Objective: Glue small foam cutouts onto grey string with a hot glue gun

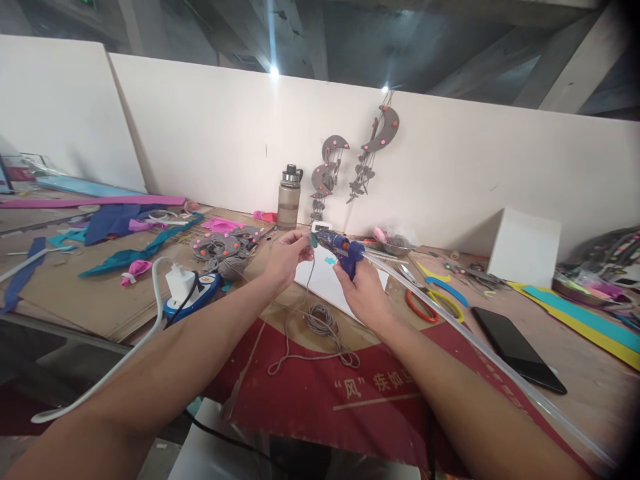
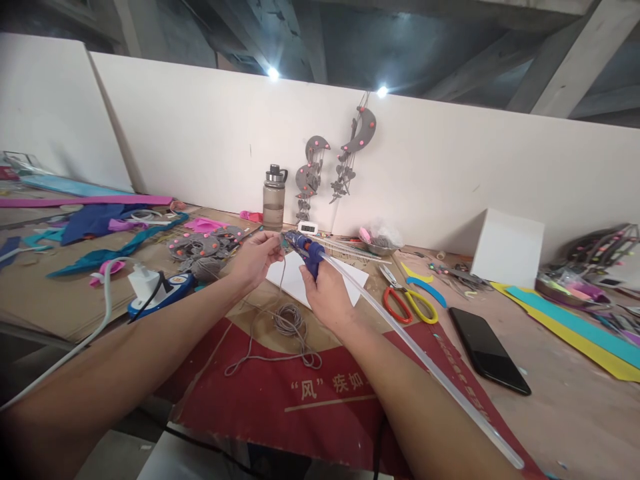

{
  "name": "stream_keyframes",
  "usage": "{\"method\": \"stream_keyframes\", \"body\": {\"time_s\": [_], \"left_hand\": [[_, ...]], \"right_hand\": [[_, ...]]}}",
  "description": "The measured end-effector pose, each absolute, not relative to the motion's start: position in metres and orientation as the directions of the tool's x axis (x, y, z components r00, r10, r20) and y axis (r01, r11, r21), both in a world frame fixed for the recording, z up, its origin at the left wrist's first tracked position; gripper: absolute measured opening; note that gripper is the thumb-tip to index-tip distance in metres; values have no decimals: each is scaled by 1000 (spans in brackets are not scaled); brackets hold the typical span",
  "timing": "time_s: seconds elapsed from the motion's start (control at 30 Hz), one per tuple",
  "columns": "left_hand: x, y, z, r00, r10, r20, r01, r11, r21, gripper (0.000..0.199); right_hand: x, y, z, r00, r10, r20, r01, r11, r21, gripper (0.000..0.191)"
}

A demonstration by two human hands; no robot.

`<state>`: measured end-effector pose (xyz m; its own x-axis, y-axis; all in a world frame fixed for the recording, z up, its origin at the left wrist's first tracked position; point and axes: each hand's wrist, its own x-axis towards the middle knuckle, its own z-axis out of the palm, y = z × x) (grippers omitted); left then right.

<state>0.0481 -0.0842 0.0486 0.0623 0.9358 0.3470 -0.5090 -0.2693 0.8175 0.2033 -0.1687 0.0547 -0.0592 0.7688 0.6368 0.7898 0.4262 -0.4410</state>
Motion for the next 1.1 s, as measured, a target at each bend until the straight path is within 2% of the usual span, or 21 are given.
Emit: {"method": "stream_keyframes", "body": {"time_s": [0.1, 0.3, 0.4, 0.53, 0.6, 0.83, 1.1], "left_hand": [[46, -81, 48, 45, 951, 306, -525, -238, 817, 21], [44, -77, 47, 39, 958, 283, -522, -222, 824, 24], [45, -78, 47, 50, 953, 300, -503, -236, 831, 24], [46, -80, 47, 55, 949, 310, -432, -257, 864, 23], [45, -80, 47, 40, 949, 313, -380, -276, 883, 22], [44, -78, 45, 52, 943, 328, -302, -299, 905, 16], [46, -73, 38, 76, 925, 372, -276, -339, 899, 15]], "right_hand": [[203, -169, 57, -4, 779, 627, 753, 415, -510, 29], [223, -150, 56, 165, 853, 496, 481, 369, -795, 31], [245, -128, 47, 257, 889, 379, 467, 229, -854, 34], [269, -107, 36, 380, 905, 193, 658, -118, -744, 37], [276, -104, 33, 390, 913, 120, 703, -211, -680, 39], [283, -106, 34, 412, 908, 83, 825, -332, -457, 48], [280, -113, 37, 362, 926, 111, 919, -333, -212, 59]]}}
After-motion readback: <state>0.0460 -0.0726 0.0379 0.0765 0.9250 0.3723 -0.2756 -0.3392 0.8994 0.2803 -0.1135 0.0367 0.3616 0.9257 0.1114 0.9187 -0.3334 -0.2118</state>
